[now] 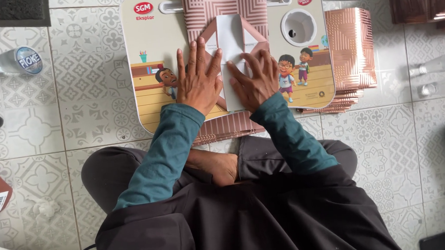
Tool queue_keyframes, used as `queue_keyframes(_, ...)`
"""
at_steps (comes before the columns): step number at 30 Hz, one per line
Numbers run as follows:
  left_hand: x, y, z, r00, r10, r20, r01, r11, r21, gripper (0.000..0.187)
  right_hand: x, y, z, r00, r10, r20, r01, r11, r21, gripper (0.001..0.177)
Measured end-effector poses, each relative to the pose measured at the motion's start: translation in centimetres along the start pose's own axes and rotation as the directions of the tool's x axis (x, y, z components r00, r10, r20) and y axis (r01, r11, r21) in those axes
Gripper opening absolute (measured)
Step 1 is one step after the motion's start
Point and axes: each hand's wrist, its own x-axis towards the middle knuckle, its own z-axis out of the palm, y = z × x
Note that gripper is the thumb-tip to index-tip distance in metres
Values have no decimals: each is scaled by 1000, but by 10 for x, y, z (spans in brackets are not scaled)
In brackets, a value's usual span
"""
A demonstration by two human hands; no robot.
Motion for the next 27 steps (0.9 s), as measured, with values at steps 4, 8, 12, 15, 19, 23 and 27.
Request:
queue_keyframes(4, 3, 4, 7, 998, -9, -56, 10, 1000, 3, 62, 9, -13, -13, 998, 42, 44, -44, 998, 35, 45)
queue_keyframes(8, 11, 10, 11, 949, -5, -314, 22, 998, 52, 45, 15, -12, -29, 998, -49, 37, 53, 994, -100, 33)
queue_keyframes(12, 22, 18, 5, 862, -48, -504, 94, 993, 65, 12, 32, 27, -48, 983, 84, 161, -133, 935, 328, 39)
queue_keyframes(15, 29, 14, 7, 847, -42, -530, 136, 981, 140, 26, 28, 69, -23, 990, 131, 48, -139, 921, 364, 29)
queue_keyframes(19, 42, -3, 13, 887, -112, -449, 179, 978, 111, 69, 49, 86, -4, 991, 125, 53, -136, 913, 385, 21)
queue_keyframes(23, 59, -19, 17, 895, -171, -413, 165, 985, -50, 54, 72, 103, -7, 963, 110, 246, -196, 911, 362, 24)
queue_keyframes(27, 86, -43, 31, 922, -208, -328, 177, 977, -122, 49, 94, 123, -3, 846, 122, 519, -321, 894, 313, 60)
